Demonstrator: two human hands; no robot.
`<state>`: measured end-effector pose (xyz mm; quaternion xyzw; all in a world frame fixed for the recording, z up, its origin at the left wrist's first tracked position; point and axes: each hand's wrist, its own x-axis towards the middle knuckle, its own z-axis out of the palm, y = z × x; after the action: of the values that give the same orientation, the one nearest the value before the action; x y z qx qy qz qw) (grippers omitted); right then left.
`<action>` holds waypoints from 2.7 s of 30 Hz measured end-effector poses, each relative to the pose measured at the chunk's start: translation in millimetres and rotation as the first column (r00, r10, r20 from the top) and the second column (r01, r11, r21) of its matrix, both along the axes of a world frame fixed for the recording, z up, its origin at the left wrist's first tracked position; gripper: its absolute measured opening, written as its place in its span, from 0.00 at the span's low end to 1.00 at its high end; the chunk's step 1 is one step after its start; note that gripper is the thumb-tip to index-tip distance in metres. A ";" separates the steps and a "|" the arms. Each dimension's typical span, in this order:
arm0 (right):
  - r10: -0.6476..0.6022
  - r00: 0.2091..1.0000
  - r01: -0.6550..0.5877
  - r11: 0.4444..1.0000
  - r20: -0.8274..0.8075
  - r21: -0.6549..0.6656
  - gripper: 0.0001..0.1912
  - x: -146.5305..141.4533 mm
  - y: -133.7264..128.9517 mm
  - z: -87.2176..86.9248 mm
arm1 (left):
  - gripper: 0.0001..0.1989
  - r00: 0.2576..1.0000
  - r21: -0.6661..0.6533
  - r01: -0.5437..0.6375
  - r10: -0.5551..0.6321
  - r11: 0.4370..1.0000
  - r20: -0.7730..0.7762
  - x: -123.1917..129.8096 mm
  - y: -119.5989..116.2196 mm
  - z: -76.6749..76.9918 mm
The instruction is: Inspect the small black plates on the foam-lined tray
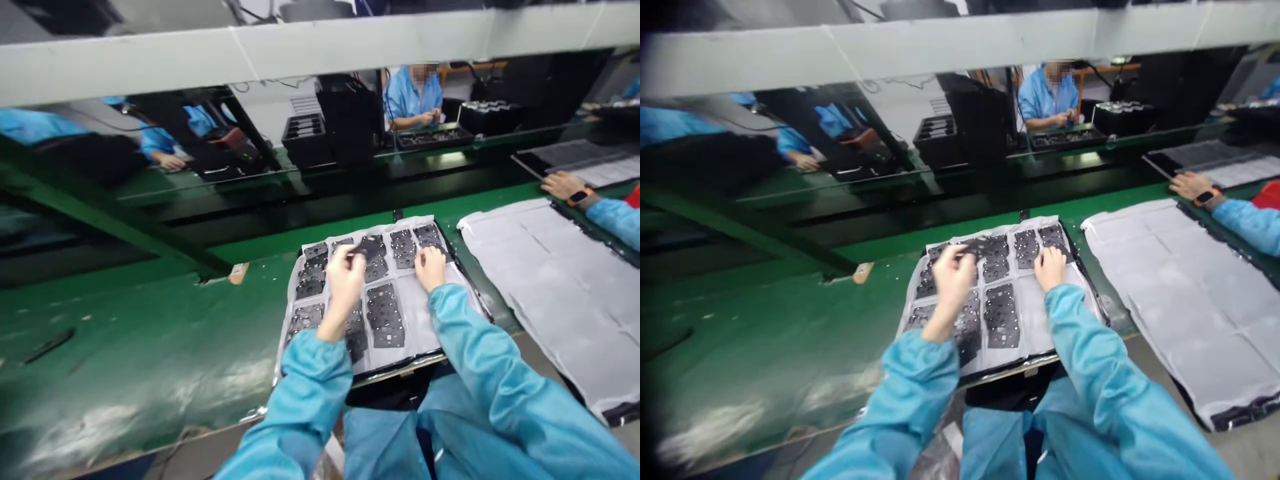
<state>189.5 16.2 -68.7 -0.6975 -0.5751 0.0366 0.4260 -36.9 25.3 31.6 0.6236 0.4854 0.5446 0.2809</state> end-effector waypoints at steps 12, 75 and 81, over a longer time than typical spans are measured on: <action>0.192 0.545 -0.265 0.963 -0.816 0.050 0.17 -2.5 -13.3 20.9 | 0.08 0.936 -0.184 0.340 -0.351 0.922 -0.027 83.9 -0.4 -68.3; 0.220 0.501 -0.185 0.972 -0.837 0.145 0.13 -6.9 -22.0 43.0 | 0.14 0.906 -0.232 0.423 -0.399 0.876 0.145 88.7 -4.4 -62.4; 0.213 0.481 -0.170 0.974 -0.851 0.149 0.15 -3.5 -20.2 33.6 | 0.11 0.840 -0.220 0.517 -0.442 0.827 0.315 88.3 -3.2 -63.2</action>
<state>186.0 -3.9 -35.2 -0.5083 -0.3613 0.4131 0.6637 51.4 22.1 -31.7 0.6029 0.3482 0.4509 0.5586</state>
